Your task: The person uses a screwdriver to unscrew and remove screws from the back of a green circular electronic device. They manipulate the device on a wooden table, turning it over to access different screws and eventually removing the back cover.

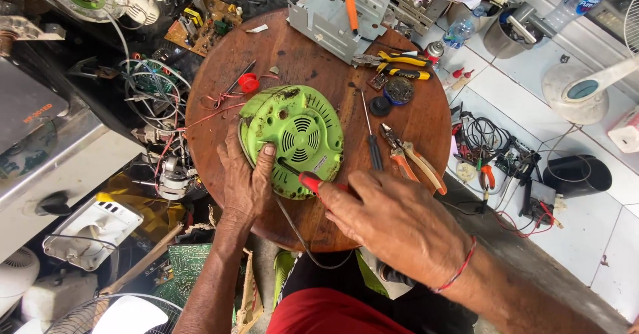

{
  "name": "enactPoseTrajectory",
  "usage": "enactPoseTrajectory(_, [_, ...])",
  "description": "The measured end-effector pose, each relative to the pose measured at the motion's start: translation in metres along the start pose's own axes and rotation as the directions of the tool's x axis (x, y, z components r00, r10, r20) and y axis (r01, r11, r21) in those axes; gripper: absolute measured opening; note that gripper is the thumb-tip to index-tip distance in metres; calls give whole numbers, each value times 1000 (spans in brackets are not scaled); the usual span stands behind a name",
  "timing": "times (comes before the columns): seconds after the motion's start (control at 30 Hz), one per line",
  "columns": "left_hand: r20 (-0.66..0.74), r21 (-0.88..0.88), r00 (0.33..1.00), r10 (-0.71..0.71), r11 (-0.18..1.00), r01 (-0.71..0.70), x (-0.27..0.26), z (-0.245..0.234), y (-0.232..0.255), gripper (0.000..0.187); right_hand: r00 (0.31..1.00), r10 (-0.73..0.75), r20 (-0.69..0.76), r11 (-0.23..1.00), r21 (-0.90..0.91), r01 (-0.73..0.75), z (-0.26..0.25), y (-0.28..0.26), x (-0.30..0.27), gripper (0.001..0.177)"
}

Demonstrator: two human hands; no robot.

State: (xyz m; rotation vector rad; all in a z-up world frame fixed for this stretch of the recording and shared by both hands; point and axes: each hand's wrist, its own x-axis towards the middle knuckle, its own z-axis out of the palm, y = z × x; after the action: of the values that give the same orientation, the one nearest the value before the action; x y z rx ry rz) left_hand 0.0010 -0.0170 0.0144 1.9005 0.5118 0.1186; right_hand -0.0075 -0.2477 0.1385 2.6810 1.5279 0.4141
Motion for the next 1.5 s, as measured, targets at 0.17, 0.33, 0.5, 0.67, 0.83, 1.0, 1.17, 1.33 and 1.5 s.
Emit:
enactPoseTrajectory(0.17, [-7,8,1000,10,1000,-10,1,2,-5,97,998,46,-40,973,-224,-53,-5,-14,-2,45])
enactPoseTrajectory(0.33, [-24,4,998,64,998,-64,4,2,-10,93,999,25,27,957,-290,-16,-2,-17,2,48])
enactPoseTrajectory(0.5, [-15,9,999,34,999,-34,2,4,-6,95,805,305,508,696,458,-553,-10,6,15,50])
enactPoseTrajectory(0.67, [-14,9,999,34,999,-34,2,6,-6,94,746,328,580,653,432,-622,-10,9,21,34])
enactPoseTrajectory(0.83, [-1,17,999,46,999,-46,5,3,-8,95,964,103,245,978,153,-144,1,9,7,56])
enactPoseTrajectory(1.0, [-3,38,999,48,998,-48,3,3,-6,97,985,133,107,930,331,-162,6,1,5,38])
enactPoseTrajectory(1.17, [-19,34,1000,23,999,-23,2,4,-5,98,992,123,-32,923,370,-102,10,0,0,42])
enactPoseTrajectory(1.33, [-22,43,999,45,998,-44,3,4,-4,102,964,204,172,891,375,-255,24,-4,-8,44])
enactPoseTrajectory(1.5, [-29,50,998,56,997,-55,5,5,-7,100,914,325,244,799,446,-403,16,2,-3,58])
